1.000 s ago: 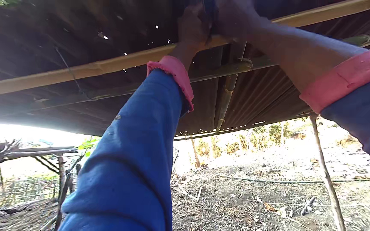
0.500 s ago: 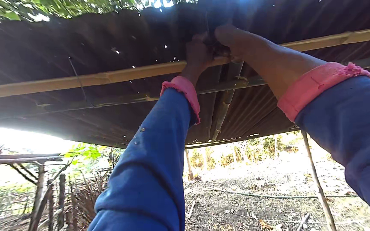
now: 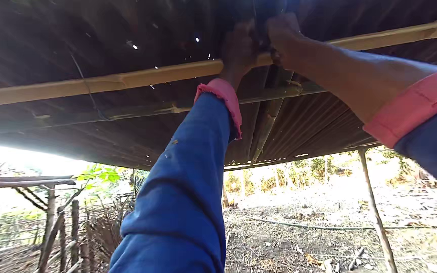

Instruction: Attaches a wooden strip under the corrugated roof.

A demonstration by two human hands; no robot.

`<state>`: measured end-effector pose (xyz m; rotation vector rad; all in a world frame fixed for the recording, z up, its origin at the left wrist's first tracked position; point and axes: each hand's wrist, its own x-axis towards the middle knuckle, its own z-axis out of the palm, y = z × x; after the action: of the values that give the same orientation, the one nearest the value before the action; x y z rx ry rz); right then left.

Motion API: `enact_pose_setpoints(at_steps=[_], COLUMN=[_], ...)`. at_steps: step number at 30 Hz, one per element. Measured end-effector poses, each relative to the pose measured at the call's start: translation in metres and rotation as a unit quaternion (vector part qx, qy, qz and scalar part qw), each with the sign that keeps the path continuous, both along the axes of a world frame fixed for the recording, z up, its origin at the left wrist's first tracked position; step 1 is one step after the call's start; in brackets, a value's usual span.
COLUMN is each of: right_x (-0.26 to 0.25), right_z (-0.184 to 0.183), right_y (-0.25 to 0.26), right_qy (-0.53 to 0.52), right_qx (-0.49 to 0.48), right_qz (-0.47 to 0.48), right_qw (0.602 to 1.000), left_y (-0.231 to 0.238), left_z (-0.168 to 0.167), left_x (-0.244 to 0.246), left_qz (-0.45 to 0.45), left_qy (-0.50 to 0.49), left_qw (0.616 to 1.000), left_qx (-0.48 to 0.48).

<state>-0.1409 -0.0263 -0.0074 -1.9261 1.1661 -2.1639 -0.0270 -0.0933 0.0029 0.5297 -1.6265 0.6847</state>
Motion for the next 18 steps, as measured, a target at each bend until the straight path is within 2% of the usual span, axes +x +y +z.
enact_pose_setpoints(at_steps=[6,10,13,15,18], right_x=[-0.005,-0.008,-0.008,-0.01,-0.01], right_z=[-0.006,-0.005,-0.006,-0.005,-0.004], right_y=[0.002,0.005,0.007,0.005,0.004], right_qy=[0.005,-0.002,0.023,0.026,0.021], right_qx=[0.057,0.098,0.113,0.116,0.128], right_qz=[0.087,0.104,0.096,0.103,0.102], right_qw=[0.995,0.99,0.989,0.988,0.986], left_y=[-0.001,-0.002,0.003,0.009,0.006], left_z=[0.007,0.007,0.006,0.003,-0.003], left_x=[0.016,0.016,0.021,0.02,0.016], left_qz=[-0.105,-0.113,-0.059,0.029,0.102], left_qy=[-0.057,-0.086,-0.144,-0.161,-0.114], left_qw=[0.992,0.989,0.988,0.986,0.987], left_qx=[0.03,0.038,0.024,0.034,0.051])
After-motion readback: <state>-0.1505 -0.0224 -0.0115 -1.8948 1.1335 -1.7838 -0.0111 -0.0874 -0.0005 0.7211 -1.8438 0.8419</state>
